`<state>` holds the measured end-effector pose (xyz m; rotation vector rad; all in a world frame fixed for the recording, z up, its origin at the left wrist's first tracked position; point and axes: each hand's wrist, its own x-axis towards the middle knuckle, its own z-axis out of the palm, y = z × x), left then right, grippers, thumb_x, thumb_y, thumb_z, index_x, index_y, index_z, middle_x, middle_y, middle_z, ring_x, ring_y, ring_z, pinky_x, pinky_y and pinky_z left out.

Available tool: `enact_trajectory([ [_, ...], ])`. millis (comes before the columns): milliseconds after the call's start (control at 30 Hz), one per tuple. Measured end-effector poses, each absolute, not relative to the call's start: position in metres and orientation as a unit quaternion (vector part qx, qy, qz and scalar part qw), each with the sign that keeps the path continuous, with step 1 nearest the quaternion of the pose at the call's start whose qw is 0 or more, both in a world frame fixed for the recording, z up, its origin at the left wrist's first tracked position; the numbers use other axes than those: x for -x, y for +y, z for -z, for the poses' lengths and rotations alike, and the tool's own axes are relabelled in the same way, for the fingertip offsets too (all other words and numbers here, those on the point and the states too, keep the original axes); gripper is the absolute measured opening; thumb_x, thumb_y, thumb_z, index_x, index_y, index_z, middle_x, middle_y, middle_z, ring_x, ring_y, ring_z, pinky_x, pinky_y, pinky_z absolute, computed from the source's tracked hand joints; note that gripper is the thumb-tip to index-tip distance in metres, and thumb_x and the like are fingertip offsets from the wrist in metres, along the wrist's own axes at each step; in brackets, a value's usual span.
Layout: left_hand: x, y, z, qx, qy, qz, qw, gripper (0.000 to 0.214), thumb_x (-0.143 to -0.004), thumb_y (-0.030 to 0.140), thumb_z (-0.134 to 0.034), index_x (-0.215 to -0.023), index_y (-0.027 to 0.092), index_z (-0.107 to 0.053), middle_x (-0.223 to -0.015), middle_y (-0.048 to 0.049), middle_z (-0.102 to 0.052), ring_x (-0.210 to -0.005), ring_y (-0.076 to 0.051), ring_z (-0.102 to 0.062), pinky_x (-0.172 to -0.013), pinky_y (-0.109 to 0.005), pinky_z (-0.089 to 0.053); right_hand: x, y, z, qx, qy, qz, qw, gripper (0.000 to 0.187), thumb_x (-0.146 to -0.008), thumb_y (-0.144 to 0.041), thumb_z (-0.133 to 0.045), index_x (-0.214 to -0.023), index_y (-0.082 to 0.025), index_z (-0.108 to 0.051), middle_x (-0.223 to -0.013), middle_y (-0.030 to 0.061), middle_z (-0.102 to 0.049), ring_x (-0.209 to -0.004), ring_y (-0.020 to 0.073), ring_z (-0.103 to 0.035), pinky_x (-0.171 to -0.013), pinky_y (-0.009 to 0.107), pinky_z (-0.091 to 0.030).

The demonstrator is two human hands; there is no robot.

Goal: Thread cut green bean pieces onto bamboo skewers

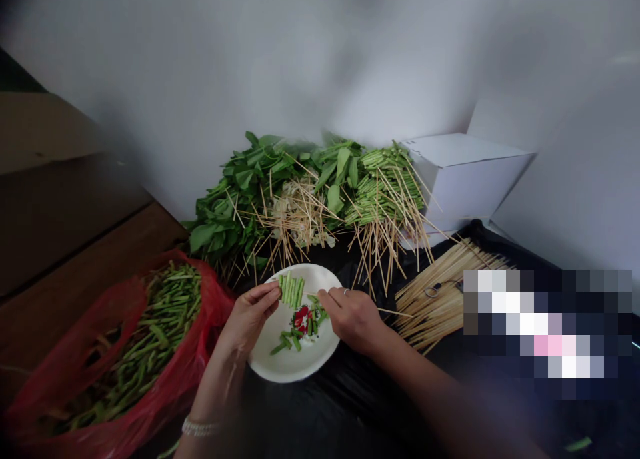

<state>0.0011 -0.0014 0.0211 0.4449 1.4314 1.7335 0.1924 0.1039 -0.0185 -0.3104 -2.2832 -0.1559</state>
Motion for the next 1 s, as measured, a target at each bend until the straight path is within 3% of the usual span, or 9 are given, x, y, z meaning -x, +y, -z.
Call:
enact_trajectory([
  [200, -0.005, 0.0, -0.019, -0.168, 0.558, -0.693, 0.424, 0.03, -0.058, 0.035, -0.085, -0.082, 0.019, -0.076, -0.086, -0.0028, -0.074, -0.071, -0.008, -0.061, -0.065, -0.019, -0.046, -0.192, 0.103, 0.017, 0.126, -0.902, 0.06, 0.409, 0.02, -0.093, -0.015, -0.045, -0.101, -0.011, -0.062, -0.07, 0.0022, -0.06, -0.062, 0.0129, -0.053, -0.057, 0.027, -0.036],
  [433, -0.007, 0.002, -0.018, -0.147, 0.551, -0.695, 0.439, 0.03, -0.05, 0.029, -0.088, -0.074, 0.017, -0.076, -0.076, -0.0019, -0.072, -0.07, -0.009, -0.06, -0.068, -0.021, -0.046, -0.192, 0.103, 0.02, 0.126, -0.9, 0.075, 0.41, 0.021, -0.093, -0.017, -0.045, -0.104, -0.012, -0.062, -0.07, 0.0015, -0.059, -0.061, 0.0136, -0.052, -0.057, 0.028, -0.035],
  [733, -0.008, 0.004, -0.013, -0.154, 0.585, -0.677, 0.419, 0.031, -0.049, 0.032, -0.088, -0.072, 0.015, -0.075, -0.077, -0.0032, -0.072, -0.07, -0.01, -0.06, -0.068, -0.022, -0.046, -0.192, 0.101, 0.019, 0.136, -0.91, 0.053, 0.388, 0.019, -0.092, -0.014, -0.045, -0.101, -0.012, -0.062, -0.069, 0.0013, -0.058, -0.062, 0.0135, -0.052, -0.056, 0.028, -0.035],
  [1000, -0.011, 0.003, -0.019, -0.201, 0.573, -0.657, 0.447, 0.029, -0.059, 0.034, -0.084, -0.08, 0.017, -0.074, -0.08, -0.0019, -0.07, -0.068, -0.009, -0.06, -0.068, -0.022, -0.05, -0.193, 0.106, 0.02, 0.134, -0.901, 0.076, 0.406, 0.022, -0.093, -0.016, -0.046, -0.107, -0.011, -0.062, -0.071, 0.0031, -0.06, -0.063, 0.0132, -0.054, -0.058, 0.027, -0.038],
])
